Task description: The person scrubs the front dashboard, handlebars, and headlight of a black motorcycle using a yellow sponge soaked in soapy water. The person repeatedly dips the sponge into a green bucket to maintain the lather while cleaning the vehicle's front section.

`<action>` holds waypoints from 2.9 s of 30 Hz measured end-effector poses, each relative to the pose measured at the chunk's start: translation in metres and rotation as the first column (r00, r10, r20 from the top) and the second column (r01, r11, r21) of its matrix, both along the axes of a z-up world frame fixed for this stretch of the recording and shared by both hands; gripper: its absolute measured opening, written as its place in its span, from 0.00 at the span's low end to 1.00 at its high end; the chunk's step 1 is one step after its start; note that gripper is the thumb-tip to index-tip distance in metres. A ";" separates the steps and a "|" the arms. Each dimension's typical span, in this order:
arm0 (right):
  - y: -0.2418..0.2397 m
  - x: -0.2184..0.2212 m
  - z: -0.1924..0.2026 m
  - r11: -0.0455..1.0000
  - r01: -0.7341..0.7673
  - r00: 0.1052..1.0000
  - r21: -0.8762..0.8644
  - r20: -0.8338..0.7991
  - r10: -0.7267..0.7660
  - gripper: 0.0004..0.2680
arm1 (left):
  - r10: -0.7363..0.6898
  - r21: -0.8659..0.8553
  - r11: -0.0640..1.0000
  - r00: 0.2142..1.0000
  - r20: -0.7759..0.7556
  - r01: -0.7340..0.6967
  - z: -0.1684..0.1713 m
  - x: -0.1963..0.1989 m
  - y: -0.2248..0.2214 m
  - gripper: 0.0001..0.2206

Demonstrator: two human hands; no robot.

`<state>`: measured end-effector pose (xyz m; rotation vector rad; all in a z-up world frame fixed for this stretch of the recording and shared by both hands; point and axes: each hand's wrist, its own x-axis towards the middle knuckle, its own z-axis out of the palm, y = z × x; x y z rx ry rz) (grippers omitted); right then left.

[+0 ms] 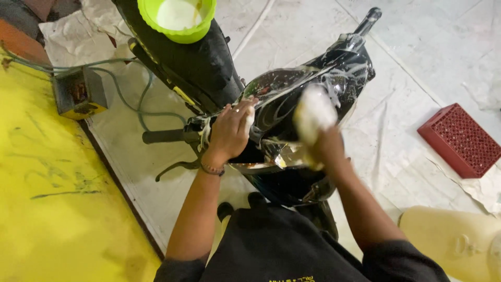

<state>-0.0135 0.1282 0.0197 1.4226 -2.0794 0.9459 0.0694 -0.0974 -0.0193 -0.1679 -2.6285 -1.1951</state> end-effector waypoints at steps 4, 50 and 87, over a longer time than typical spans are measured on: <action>0.013 -0.048 -0.081 0.938 0.339 0.843 0.072 -0.465 -0.269 0.07 | 0.040 -0.033 0.999 0.999 -0.005 -0.040 0.004 0.005 0.007 0.27; 0.055 -0.074 -0.038 0.944 0.316 0.948 0.092 -0.069 -0.310 0.12 | 0.272 -0.393 0.825 0.895 -0.353 -0.406 0.024 -0.072 0.096 0.21; -0.073 0.056 0.023 0.936 0.193 0.981 -0.295 0.087 -0.175 0.06 | 0.191 -0.267 0.947 0.981 0.014 -0.181 -0.029 0.054 -0.104 0.19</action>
